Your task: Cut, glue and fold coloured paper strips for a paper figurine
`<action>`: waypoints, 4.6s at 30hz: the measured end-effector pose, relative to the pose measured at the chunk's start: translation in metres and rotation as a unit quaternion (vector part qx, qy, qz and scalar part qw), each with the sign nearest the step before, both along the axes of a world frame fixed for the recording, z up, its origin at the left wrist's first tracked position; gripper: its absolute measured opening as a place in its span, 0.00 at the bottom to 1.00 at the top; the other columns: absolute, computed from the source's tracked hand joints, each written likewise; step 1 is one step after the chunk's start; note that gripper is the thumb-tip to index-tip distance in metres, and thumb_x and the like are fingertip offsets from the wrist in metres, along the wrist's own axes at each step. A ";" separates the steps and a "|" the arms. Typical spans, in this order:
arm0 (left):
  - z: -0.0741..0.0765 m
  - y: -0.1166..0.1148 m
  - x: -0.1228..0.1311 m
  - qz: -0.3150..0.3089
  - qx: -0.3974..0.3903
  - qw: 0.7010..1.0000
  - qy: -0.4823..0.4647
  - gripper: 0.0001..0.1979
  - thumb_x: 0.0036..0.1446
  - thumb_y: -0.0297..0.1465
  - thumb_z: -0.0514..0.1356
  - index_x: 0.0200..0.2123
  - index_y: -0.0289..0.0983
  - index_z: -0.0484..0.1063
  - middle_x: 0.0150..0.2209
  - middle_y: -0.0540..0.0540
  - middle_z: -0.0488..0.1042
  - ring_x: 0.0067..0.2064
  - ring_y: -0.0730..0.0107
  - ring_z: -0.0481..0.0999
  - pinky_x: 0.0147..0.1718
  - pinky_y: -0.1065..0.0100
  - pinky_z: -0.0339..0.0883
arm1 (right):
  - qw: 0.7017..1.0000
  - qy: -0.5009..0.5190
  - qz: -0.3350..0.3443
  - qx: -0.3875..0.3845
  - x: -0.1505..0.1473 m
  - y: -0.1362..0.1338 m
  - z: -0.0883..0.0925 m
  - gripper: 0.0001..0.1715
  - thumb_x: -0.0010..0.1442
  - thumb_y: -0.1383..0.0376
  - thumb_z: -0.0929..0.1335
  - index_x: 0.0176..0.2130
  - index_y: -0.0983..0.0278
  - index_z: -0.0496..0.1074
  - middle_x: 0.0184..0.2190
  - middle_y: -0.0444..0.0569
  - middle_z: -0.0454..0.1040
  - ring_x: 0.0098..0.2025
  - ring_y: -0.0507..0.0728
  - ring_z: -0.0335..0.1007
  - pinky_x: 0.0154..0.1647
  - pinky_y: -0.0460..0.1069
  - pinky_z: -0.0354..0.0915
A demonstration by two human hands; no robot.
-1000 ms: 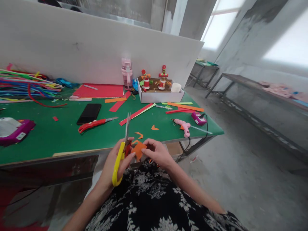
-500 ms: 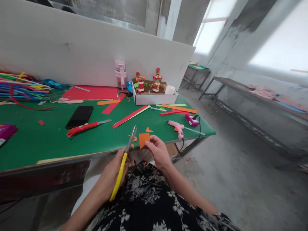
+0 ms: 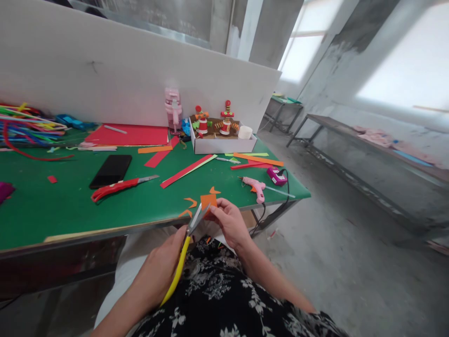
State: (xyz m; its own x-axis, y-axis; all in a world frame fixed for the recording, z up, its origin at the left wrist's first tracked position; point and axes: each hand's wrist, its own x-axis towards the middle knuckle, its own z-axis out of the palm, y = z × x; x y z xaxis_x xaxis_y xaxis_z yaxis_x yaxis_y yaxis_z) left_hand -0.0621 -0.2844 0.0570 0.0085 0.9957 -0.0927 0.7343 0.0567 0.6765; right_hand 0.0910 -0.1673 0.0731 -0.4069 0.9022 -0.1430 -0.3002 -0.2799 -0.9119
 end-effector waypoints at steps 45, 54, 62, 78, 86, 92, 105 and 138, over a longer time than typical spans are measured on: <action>0.020 0.006 0.011 -0.021 -0.103 0.989 0.103 0.31 0.60 0.28 0.42 0.68 0.33 0.50 0.64 0.29 0.65 0.57 0.46 0.74 0.52 0.49 0.69 | 0.997 0.035 -0.051 -0.040 -0.006 -0.003 -0.006 0.20 0.42 0.55 0.79 0.28 0.62 0.73 0.25 0.42 0.77 0.25 0.51 0.71 0.35 0.48 0.71; 0.013 0.006 0.011 -0.018 -0.080 0.993 0.079 0.30 0.60 0.27 0.44 0.67 0.34 0.50 0.63 0.30 0.67 0.55 0.47 0.76 0.50 0.49 0.70 | 0.998 0.027 -0.042 -0.049 -0.005 -0.003 -0.008 0.21 0.41 0.55 0.80 0.28 0.63 0.73 0.26 0.42 0.77 0.26 0.51 0.72 0.35 0.47 0.71; 0.012 0.006 0.010 -0.011 -0.082 0.993 0.081 0.31 0.59 0.25 0.46 0.67 0.37 0.52 0.61 0.32 0.69 0.54 0.47 0.78 0.49 0.50 0.71 | 0.998 0.027 -0.034 -0.041 -0.006 -0.004 -0.006 0.20 0.41 0.54 0.79 0.28 0.62 0.73 0.25 0.42 0.77 0.25 0.51 0.71 0.34 0.49 0.71; 0.009 0.003 0.009 -0.010 -0.068 0.994 0.085 0.27 0.59 0.28 0.44 0.62 0.38 0.56 0.54 0.34 0.76 0.49 0.49 0.79 0.45 0.55 0.70 | 0.999 0.016 -0.027 -0.040 -0.003 -0.003 -0.009 0.19 0.41 0.55 0.79 0.28 0.63 0.75 0.23 0.42 0.77 0.23 0.50 0.70 0.34 0.48 0.70; 0.009 0.001 0.006 -0.023 -0.071 0.995 0.072 0.24 0.59 0.29 0.43 0.59 0.37 0.58 0.50 0.34 0.78 0.48 0.50 0.79 0.42 0.59 0.69 | 0.999 0.006 -0.028 -0.035 -0.002 -0.003 -0.008 0.18 0.42 0.54 0.79 0.27 0.63 0.75 0.22 0.42 0.76 0.24 0.51 0.70 0.34 0.47 0.68; 0.006 -0.002 0.005 -0.023 -0.040 0.997 0.066 0.21 0.60 0.28 0.44 0.57 0.37 0.59 0.42 0.38 0.79 0.42 0.53 0.80 0.37 0.62 0.67 | 0.999 0.004 -0.030 -0.045 -0.002 -0.002 -0.009 0.19 0.41 0.54 0.79 0.27 0.63 0.75 0.23 0.43 0.77 0.25 0.51 0.71 0.35 0.48 0.68; 0.014 -0.004 0.000 -0.042 -0.045 0.997 0.057 0.14 0.62 0.29 0.42 0.48 0.40 0.62 0.36 0.41 0.79 0.38 0.55 0.80 0.34 0.65 0.65 | 0.999 -0.009 -0.024 -0.040 0.002 0.001 -0.012 0.20 0.40 0.53 0.80 0.26 0.62 0.75 0.24 0.43 0.77 0.26 0.51 0.69 0.34 0.48 0.68; 0.025 -0.017 -0.016 -0.059 -0.094 0.994 -0.009 0.09 0.61 0.35 0.46 0.42 0.45 0.63 0.35 0.48 0.80 0.35 0.62 0.79 0.33 0.69 0.64 | 0.989 -0.066 0.131 -0.004 0.017 0.008 -0.003 0.18 0.42 0.55 0.78 0.25 0.63 0.72 0.20 0.40 0.74 0.23 0.49 0.66 0.28 0.45 0.62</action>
State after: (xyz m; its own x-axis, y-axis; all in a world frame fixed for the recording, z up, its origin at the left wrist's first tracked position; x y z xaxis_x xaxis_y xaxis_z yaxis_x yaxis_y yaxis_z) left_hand -0.0785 -0.3016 0.0822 0.1265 0.9529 -0.2756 0.7314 0.0981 0.6749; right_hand 0.1078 -0.1593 0.0706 -0.6040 0.7666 -0.2181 -0.0942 -0.3404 -0.9356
